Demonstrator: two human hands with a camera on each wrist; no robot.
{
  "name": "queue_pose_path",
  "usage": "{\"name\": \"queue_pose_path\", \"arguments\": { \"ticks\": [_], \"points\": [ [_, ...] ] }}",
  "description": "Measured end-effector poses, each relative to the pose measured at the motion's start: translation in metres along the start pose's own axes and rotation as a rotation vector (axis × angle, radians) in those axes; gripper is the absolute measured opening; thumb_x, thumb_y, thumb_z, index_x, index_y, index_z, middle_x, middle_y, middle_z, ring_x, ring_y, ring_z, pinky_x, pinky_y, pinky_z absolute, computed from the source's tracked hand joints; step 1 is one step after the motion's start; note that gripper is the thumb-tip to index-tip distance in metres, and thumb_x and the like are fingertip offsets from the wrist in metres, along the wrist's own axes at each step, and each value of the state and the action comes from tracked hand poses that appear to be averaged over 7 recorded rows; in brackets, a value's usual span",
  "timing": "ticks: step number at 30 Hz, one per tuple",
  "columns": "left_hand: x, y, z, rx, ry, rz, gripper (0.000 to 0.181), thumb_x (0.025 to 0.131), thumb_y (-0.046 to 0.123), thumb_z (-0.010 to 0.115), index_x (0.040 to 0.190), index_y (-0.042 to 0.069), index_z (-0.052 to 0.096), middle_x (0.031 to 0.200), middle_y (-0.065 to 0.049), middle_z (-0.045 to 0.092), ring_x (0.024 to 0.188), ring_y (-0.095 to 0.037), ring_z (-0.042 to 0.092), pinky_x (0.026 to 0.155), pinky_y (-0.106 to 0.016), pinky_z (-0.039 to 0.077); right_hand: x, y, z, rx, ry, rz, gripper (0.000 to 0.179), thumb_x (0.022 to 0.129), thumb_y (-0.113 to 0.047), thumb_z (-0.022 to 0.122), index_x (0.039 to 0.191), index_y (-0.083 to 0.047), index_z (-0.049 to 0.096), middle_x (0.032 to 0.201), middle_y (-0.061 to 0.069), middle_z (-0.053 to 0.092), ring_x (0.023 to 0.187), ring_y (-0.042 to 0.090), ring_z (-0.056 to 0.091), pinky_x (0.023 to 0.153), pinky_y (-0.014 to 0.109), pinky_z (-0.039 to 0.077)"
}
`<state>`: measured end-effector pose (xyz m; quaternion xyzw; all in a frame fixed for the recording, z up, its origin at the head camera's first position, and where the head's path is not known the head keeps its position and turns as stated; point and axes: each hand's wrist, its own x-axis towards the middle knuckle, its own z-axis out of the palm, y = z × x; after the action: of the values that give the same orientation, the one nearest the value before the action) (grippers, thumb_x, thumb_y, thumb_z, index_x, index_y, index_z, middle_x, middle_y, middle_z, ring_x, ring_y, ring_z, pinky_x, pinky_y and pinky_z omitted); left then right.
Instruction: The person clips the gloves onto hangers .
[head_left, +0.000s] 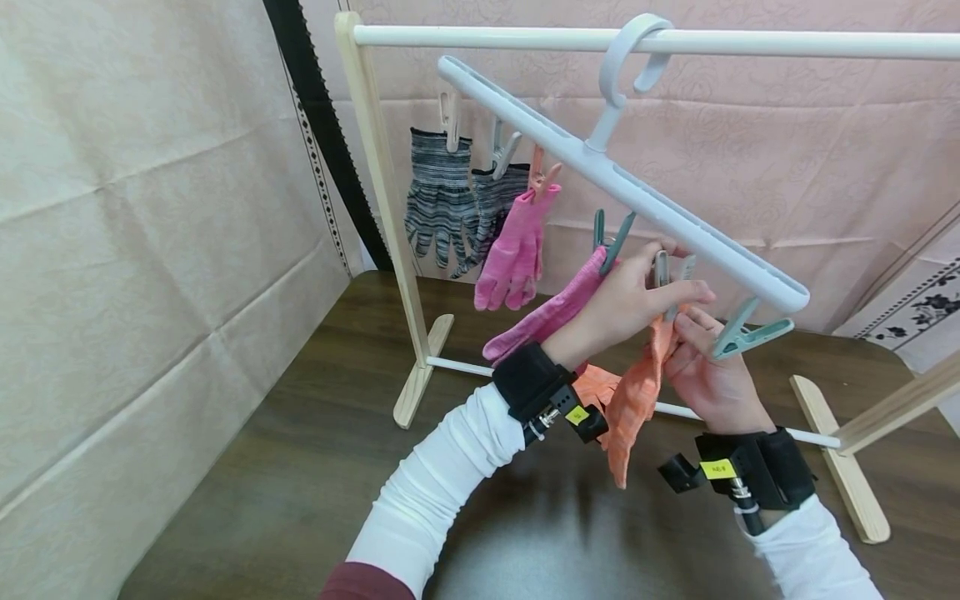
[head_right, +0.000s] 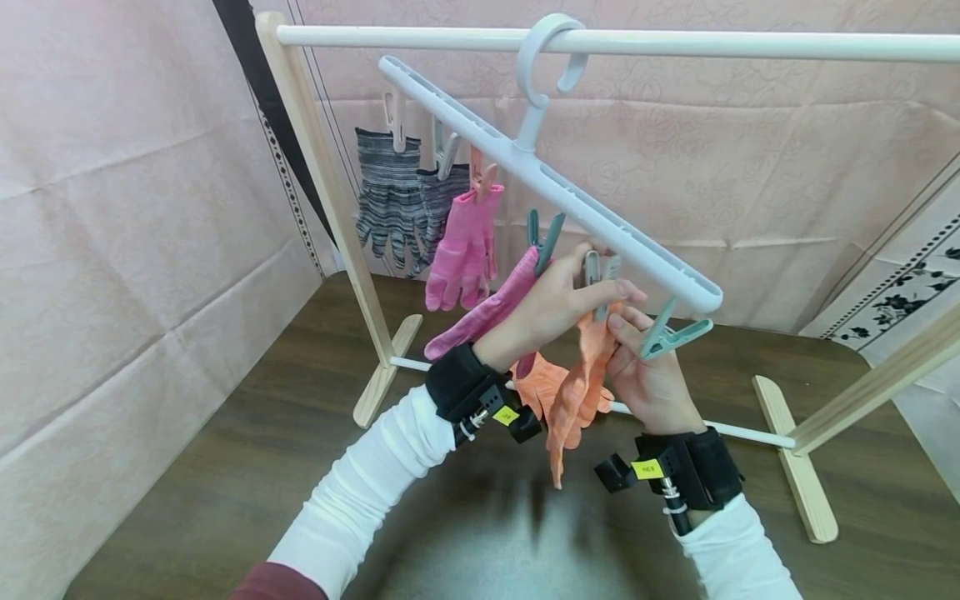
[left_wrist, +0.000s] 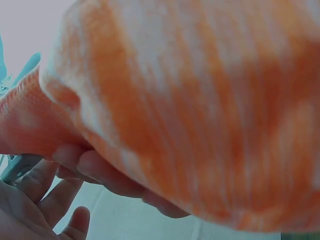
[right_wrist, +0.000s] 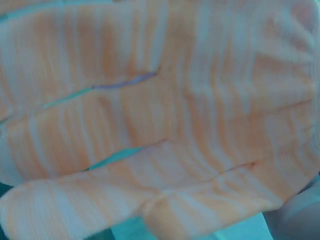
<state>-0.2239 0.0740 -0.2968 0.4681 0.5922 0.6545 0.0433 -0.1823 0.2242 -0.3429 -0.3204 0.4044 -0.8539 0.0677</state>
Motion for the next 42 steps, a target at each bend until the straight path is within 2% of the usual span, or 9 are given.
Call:
{"name": "queue_pose_path", "arguments": {
  "ticks": [2,5,10,13,17,22,30,35,42],
  "points": [
    [0.000,0.001,-0.001,0.058,0.005,-0.020,0.043,0.086,0.017,0.055,0.123,0.007,0.037,0.072,-0.004,0.044,0.060,-0.010,0.043,0.053,-0.017,0.038,0.000,0.000,0.000,-0.023,0.000,0.005,0.031,0.094,-0.002,0.028,0.107,0.005,0.055,0.088,0.015,0.064,0.079,0.024,0.062,0.076,0.032,0.049],
    [0.000,0.002,-0.002,0.081,0.000,-0.030,0.046,0.085,0.018,0.056,0.126,0.008,0.037,0.083,-0.005,0.052,0.072,-0.009,0.049,0.062,-0.017,0.043,-0.001,0.001,0.000,-0.037,0.014,0.013,0.031,0.095,-0.002,0.027,0.106,0.004,0.056,0.089,0.014,0.064,0.079,0.024,0.062,0.076,0.033,0.049],
    [-0.001,0.000,-0.004,0.065,-0.017,-0.023,0.045,0.087,0.016,0.053,0.127,0.008,0.035,0.091,-0.009,0.058,0.077,-0.009,0.053,0.067,-0.017,0.045,-0.004,0.001,0.000,-0.072,0.062,0.020,0.032,0.095,-0.003,0.026,0.107,0.002,0.055,0.089,0.013,0.064,0.078,0.023,0.060,0.076,0.032,0.049],
    [0.000,-0.002,-0.005,0.042,-0.027,-0.026,0.044,0.087,0.014,0.052,0.127,0.008,0.035,0.102,-0.011,0.061,0.083,-0.007,0.056,0.070,-0.017,0.045,-0.004,0.002,-0.002,-0.076,0.052,0.016,0.033,0.095,-0.003,0.026,0.105,0.003,0.056,0.088,0.013,0.064,0.078,0.024,0.060,0.075,0.032,0.050],
    [0.000,-0.003,-0.006,0.011,-0.056,-0.031,0.042,0.089,0.011,0.050,0.127,0.008,0.034,0.115,-0.013,0.059,0.094,-0.006,0.058,0.076,-0.017,0.046,-0.003,0.004,-0.005,-0.070,0.020,0.010,0.034,0.095,-0.004,0.026,0.102,0.004,0.059,0.087,0.014,0.065,0.079,0.024,0.060,0.075,0.032,0.049],
    [-0.001,-0.004,-0.008,-0.013,-0.075,-0.033,0.041,0.089,0.008,0.049,0.126,0.006,0.034,0.121,-0.016,0.055,0.106,-0.009,0.056,0.082,-0.016,0.045,-0.004,0.007,-0.007,-0.062,0.026,-0.004,0.034,0.095,-0.004,0.026,0.103,0.003,0.058,0.089,0.014,0.065,0.080,0.023,0.060,0.078,0.032,0.049],
    [-0.003,-0.005,-0.010,0.008,-0.076,-0.015,0.039,0.088,0.007,0.050,0.124,0.001,0.037,0.120,-0.017,0.055,0.107,-0.010,0.056,0.084,-0.016,0.044,-0.006,0.008,-0.008,-0.089,0.045,0.007,0.033,0.096,-0.006,0.026,0.105,0.001,0.056,0.088,0.012,0.065,0.079,0.021,0.062,0.074,0.029,0.050],
    [-0.005,-0.005,-0.011,0.095,-0.079,-0.045,0.037,0.089,0.012,0.050,0.123,0.003,0.042,0.114,-0.011,0.058,0.098,-0.006,0.055,0.081,-0.015,0.044,-0.008,0.006,-0.011,-0.034,0.056,0.003,0.030,0.095,-0.005,0.027,0.105,0.002,0.055,0.089,0.011,0.065,0.078,0.019,0.062,0.071,0.027,0.051],
    [-0.007,-0.006,-0.012,0.203,-0.073,-0.062,0.027,0.088,0.016,0.052,0.112,0.004,0.048,0.099,-0.009,0.056,0.085,-0.009,0.051,0.073,-0.016,0.044,-0.010,0.005,-0.015,-0.025,0.044,-0.019,0.033,0.095,-0.004,0.025,0.109,0.002,0.053,0.094,0.012,0.065,0.082,0.019,0.062,0.073,0.029,0.050]
  ]
}}
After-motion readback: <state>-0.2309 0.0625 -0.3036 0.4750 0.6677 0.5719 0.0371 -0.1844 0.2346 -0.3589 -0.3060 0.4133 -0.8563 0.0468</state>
